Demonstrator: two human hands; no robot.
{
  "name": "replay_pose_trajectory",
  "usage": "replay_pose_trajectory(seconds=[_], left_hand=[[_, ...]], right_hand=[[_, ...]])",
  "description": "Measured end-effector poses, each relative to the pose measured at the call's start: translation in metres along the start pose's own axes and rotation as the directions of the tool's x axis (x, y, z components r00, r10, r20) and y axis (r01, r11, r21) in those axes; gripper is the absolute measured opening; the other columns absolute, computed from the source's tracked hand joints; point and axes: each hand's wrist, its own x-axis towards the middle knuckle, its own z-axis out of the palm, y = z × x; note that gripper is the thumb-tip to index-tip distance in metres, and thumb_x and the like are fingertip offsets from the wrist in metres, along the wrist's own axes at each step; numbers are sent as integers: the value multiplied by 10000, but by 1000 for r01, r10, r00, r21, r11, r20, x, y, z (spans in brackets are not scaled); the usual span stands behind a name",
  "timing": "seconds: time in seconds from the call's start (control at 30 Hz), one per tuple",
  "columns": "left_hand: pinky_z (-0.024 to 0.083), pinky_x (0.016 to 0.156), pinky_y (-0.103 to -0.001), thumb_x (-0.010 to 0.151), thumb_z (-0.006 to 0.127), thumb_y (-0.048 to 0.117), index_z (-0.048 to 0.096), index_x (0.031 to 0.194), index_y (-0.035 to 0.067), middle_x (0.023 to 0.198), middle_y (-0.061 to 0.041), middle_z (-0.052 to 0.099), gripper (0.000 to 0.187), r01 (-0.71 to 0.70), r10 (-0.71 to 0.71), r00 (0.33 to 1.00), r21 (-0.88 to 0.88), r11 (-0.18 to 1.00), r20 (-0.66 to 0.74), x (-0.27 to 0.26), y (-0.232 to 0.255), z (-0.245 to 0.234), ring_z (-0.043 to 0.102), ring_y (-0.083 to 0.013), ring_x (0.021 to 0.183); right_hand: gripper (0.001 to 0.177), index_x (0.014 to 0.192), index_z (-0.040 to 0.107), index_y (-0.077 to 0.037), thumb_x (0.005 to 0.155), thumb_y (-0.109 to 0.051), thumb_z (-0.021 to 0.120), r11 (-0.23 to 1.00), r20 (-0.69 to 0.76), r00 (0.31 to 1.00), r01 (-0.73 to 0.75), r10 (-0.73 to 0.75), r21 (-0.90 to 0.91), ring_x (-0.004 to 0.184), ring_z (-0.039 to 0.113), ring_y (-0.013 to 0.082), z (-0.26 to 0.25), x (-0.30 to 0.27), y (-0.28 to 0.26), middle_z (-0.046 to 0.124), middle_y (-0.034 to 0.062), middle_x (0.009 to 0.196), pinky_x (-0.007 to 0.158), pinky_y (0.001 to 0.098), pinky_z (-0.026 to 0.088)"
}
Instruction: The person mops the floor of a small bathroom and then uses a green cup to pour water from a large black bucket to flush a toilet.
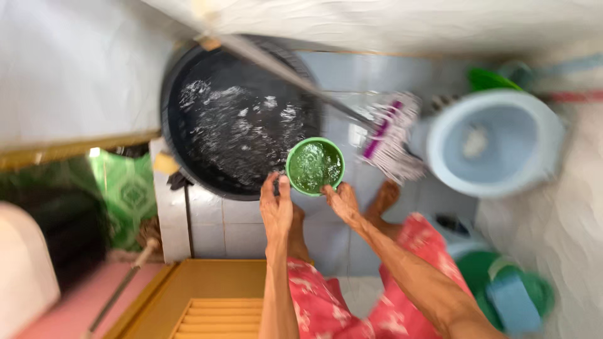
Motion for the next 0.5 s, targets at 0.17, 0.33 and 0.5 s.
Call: replay_pose_trajectory(seconds=[0.17, 0.33, 0.5], left_hand=[[404, 1060, -458, 999, 356, 592, 564, 1434, 104, 1361, -207, 627, 686, -41, 9, 946, 92, 995, 325, -42, 93, 73, 576, -375, 1271], [458, 1038, -489, 1007, 319, 629, 650, 1288, 32, 1262, -251, 678, 737, -283, 109, 840, 257, 924, 532, -86, 163, 166, 635, -414, 1195], [402, 1023, -568, 1034, 287, 620, 663, 1274, 47, 1257, -265, 623, 726, -553, 215, 727, 371, 746, 653, -105, 206, 229, 559, -470, 1189]], right_hand=[[461, 657, 635, 1, 880, -403, 634, 926, -7, 970, -231, 244, 298, 432, 476, 139, -91, -73, -3, 528, 34, 521, 405, 322, 355], [364, 744, 571, -51, 913, -373, 558, 696, 234, 918, -395, 319, 599, 383, 355, 97, -183, -93, 19, 416, -31, 510, 338, 297, 289], [380, 745, 486, -122, 994, -407, 524, 332, 550, 818, -573, 169, 749, 401, 234, 36, -256, -96, 29, 279, -105, 519, 333, 236, 189]])
